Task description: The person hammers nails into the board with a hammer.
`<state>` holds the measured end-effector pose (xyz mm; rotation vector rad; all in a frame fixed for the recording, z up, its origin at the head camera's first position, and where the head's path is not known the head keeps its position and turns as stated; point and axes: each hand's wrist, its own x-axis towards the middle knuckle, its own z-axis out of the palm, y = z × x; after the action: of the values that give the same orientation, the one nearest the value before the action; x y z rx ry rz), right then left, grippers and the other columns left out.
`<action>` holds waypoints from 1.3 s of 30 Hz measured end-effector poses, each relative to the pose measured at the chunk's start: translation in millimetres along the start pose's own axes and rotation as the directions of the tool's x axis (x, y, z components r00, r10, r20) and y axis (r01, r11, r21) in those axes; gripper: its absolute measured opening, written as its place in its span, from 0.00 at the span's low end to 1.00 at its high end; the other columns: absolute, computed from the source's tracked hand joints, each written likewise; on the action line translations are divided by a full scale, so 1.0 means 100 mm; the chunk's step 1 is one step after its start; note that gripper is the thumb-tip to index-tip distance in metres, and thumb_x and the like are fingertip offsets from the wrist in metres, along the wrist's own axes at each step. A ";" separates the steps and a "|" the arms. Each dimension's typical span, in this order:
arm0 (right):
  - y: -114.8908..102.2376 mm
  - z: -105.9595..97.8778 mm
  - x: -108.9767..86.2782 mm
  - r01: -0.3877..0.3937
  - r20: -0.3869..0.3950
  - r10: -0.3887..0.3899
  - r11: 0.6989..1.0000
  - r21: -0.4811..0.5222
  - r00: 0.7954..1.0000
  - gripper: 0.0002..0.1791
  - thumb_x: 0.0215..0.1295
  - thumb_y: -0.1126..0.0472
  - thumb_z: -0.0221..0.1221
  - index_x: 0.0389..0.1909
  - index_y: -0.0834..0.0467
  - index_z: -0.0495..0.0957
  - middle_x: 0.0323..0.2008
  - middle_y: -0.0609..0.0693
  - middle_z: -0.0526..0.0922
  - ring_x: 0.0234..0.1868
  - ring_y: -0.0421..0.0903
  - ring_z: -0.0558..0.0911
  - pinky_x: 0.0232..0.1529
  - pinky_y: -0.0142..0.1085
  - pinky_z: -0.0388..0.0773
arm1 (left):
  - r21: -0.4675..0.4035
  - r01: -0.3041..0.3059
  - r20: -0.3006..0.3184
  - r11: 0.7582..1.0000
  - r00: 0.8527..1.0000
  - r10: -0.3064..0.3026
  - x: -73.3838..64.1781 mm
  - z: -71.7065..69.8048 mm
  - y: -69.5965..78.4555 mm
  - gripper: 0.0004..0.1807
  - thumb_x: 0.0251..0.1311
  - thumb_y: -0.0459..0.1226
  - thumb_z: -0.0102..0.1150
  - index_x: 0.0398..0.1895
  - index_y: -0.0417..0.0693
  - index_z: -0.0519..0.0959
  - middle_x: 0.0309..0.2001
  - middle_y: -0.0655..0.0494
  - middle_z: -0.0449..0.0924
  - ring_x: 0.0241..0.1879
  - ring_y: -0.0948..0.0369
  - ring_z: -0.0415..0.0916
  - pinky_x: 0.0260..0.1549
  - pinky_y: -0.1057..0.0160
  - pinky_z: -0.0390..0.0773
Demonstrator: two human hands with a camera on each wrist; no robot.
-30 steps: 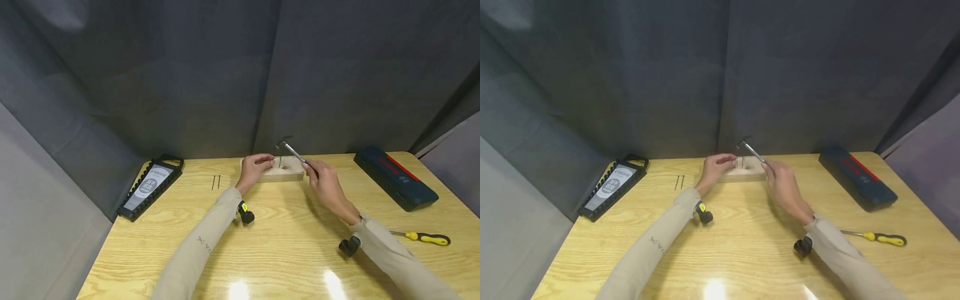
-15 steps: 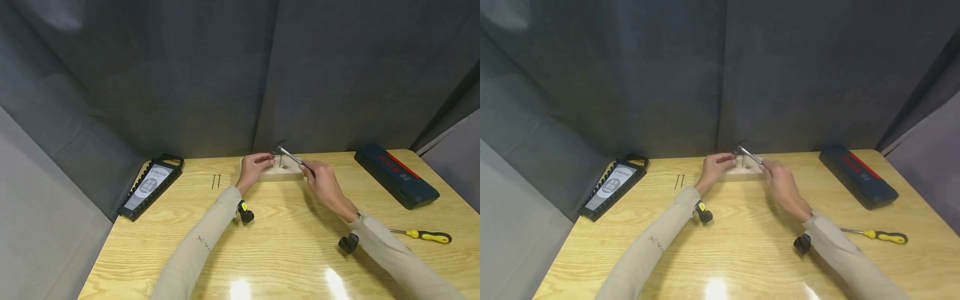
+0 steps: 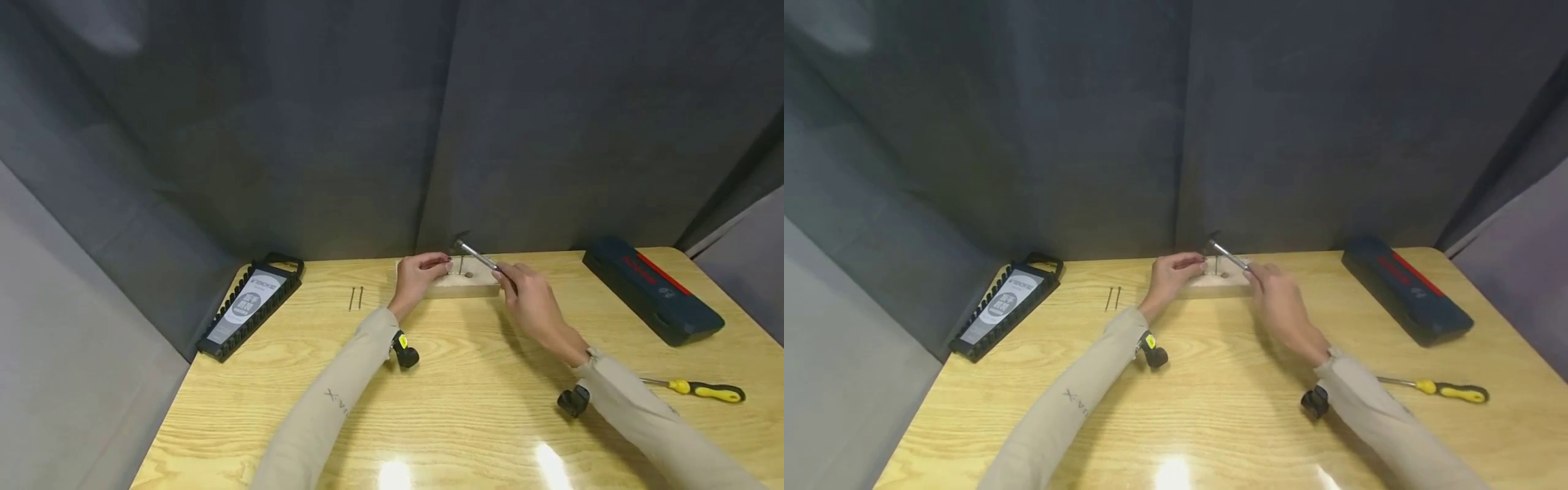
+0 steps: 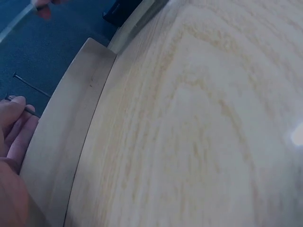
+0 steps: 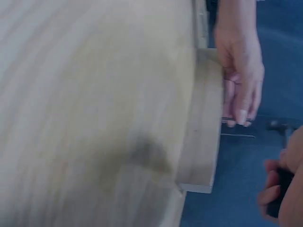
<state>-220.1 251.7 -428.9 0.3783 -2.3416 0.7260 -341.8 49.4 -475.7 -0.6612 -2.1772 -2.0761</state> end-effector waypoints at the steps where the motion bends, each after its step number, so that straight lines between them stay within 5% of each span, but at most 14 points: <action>1: -0.01 -0.01 0.00 -0.005 -0.022 0.006 1.000 0.011 1.000 0.08 0.75 0.70 0.60 0.47 0.72 0.84 0.28 0.58 0.81 0.24 0.43 0.70 0.23 0.28 0.63 | 0.001 0.002 -0.002 1.000 1.000 -0.002 0.00 0.00 0.00 0.10 0.61 0.32 0.75 0.45 0.39 0.90 0.42 0.47 0.92 0.40 0.61 0.90 0.40 0.68 0.87; 4: -0.02 -0.03 0.01 -0.005 -0.101 0.010 0.999 0.052 0.995 0.09 0.75 0.71 0.59 0.49 0.73 0.83 0.30 0.60 0.82 0.25 0.46 0.71 0.24 0.28 0.63 | 0.004 0.002 0.000 1.000 1.000 -0.002 0.00 0.02 -0.01 0.09 0.61 0.33 0.75 0.44 0.41 0.91 0.42 0.48 0.92 0.40 0.62 0.90 0.40 0.67 0.88; 11: -0.07 -0.02 0.02 0.012 -0.007 -0.012 1.000 -0.009 1.000 0.06 0.74 0.72 0.60 0.42 0.72 0.84 0.26 0.57 0.80 0.23 0.44 0.70 0.22 0.31 0.65 | -0.006 0.014 -0.026 1.000 1.000 -0.014 0.01 0.01 -0.04 0.10 0.60 0.32 0.75 0.43 0.38 0.90 0.42 0.46 0.92 0.40 0.61 0.90 0.40 0.70 0.87; 17: -0.03 -0.17 0.07 -0.002 -0.122 0.009 0.998 0.055 0.992 0.08 0.75 0.72 0.59 0.46 0.73 0.83 0.28 0.60 0.80 0.23 0.44 0.68 0.23 0.25 0.60 | -0.007 0.001 -0.006 1.000 1.000 -0.001 0.01 -0.02 -0.02 0.08 0.61 0.31 0.75 0.43 0.39 0.91 0.40 0.49 0.92 0.39 0.62 0.90 0.41 0.67 0.88; 29: 0.20 -0.18 -0.02 -0.057 -0.107 0.065 0.996 0.074 0.992 0.07 0.74 0.71 0.61 0.44 0.72 0.85 0.26 0.59 0.83 0.20 0.38 0.68 0.20 0.22 0.61 | 0.036 -0.016 0.056 0.999 0.998 0.014 0.01 -0.11 0.04 0.09 0.64 0.31 0.72 0.46 0.37 0.89 0.44 0.44 0.91 0.40 0.58 0.89 0.42 0.68 0.87; 35: 0.15 -0.28 0.02 -0.178 0.069 0.170 0.974 0.141 0.983 0.12 0.79 0.66 0.58 0.50 0.72 0.83 0.32 0.62 0.85 0.25 0.39 0.74 0.23 0.24 0.68 | 0.002 -0.086 0.086 0.996 0.993 0.085 -0.02 -0.28 0.16 0.15 0.67 0.30 0.69 0.55 0.35 0.85 0.51 0.40 0.88 0.50 0.54 0.87 0.51 0.65 0.86; 39: 0.15 -0.37 0.05 -0.361 0.277 0.295 0.905 0.227 0.914 0.17 0.82 0.59 0.54 0.52 0.71 0.81 0.34 0.58 0.83 0.28 0.40 0.76 0.24 0.29 0.72 | 0.067 -0.141 -0.006 0.988 0.990 0.142 -0.09 -0.67 0.23 0.13 0.72 0.34 0.65 0.55 0.36 0.84 0.50 0.41 0.88 0.48 0.50 0.86 0.49 0.59 0.87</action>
<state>-212.5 285.3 -408.0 0.1910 -2.5683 1.2387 -341.7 -17.7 -450.9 -0.7720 -2.1158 -1.9248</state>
